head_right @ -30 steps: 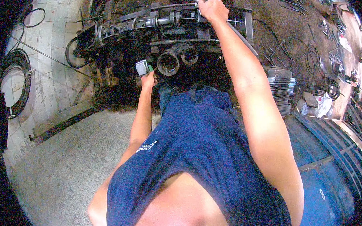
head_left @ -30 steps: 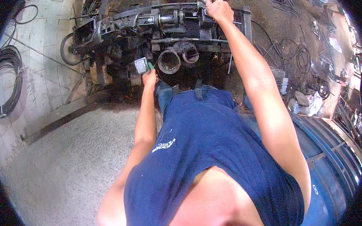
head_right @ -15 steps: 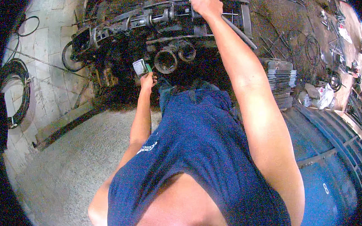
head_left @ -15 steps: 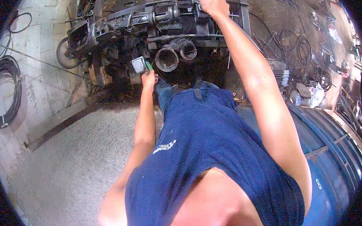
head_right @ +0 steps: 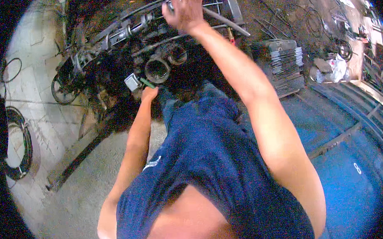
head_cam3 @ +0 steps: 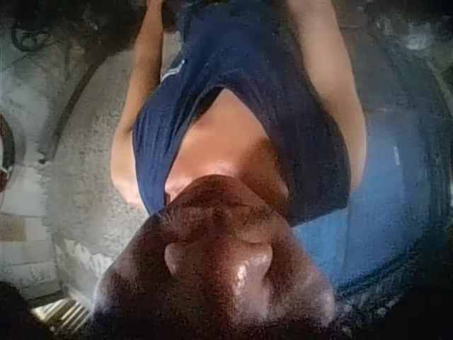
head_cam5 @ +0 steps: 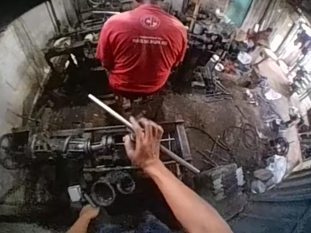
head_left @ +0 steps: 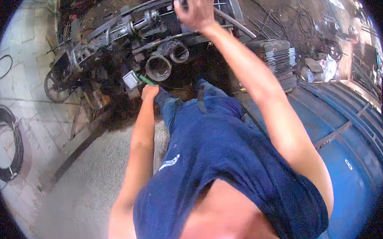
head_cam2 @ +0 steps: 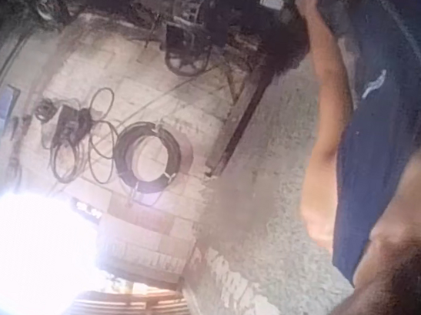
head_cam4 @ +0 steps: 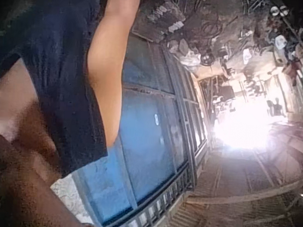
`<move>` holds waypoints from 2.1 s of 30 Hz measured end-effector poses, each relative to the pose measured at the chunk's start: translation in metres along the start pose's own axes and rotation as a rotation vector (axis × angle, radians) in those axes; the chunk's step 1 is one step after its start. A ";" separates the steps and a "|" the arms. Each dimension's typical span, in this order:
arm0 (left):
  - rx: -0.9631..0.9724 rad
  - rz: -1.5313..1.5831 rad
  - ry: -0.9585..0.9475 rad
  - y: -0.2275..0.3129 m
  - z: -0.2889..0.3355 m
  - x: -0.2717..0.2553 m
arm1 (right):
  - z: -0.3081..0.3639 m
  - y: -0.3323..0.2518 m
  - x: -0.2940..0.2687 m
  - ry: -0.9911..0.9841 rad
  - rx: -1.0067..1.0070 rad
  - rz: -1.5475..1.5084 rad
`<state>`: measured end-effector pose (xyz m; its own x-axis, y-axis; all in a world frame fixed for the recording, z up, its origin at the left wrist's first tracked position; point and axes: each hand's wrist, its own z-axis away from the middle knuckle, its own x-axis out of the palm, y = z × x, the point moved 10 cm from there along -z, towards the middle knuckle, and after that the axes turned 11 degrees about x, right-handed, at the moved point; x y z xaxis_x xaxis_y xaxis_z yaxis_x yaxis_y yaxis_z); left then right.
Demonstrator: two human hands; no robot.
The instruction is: Bending metal pipes using a mechanical pipe-bending machine on a fabrication floor.
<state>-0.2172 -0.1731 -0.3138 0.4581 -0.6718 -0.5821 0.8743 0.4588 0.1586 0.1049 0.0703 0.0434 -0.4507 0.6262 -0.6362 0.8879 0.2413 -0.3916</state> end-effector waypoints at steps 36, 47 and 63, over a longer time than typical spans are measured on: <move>0.904 0.180 0.403 -0.041 0.081 -0.293 | 0.376 0.021 -0.087 -0.581 1.429 -0.214; 0.811 0.112 1.119 -0.228 0.067 -0.506 | 0.210 -0.283 0.113 -1.023 1.083 -0.486; 0.227 0.519 0.731 -0.380 -0.118 -0.554 | 0.221 -0.440 0.265 -1.298 1.706 -0.878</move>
<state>-0.8217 0.0934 -0.1459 0.6536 0.1560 -0.7406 0.6335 0.4225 0.6482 -0.4256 -0.0339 -0.0994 -0.9616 -0.0469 0.2705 -0.0302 -0.9612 -0.2741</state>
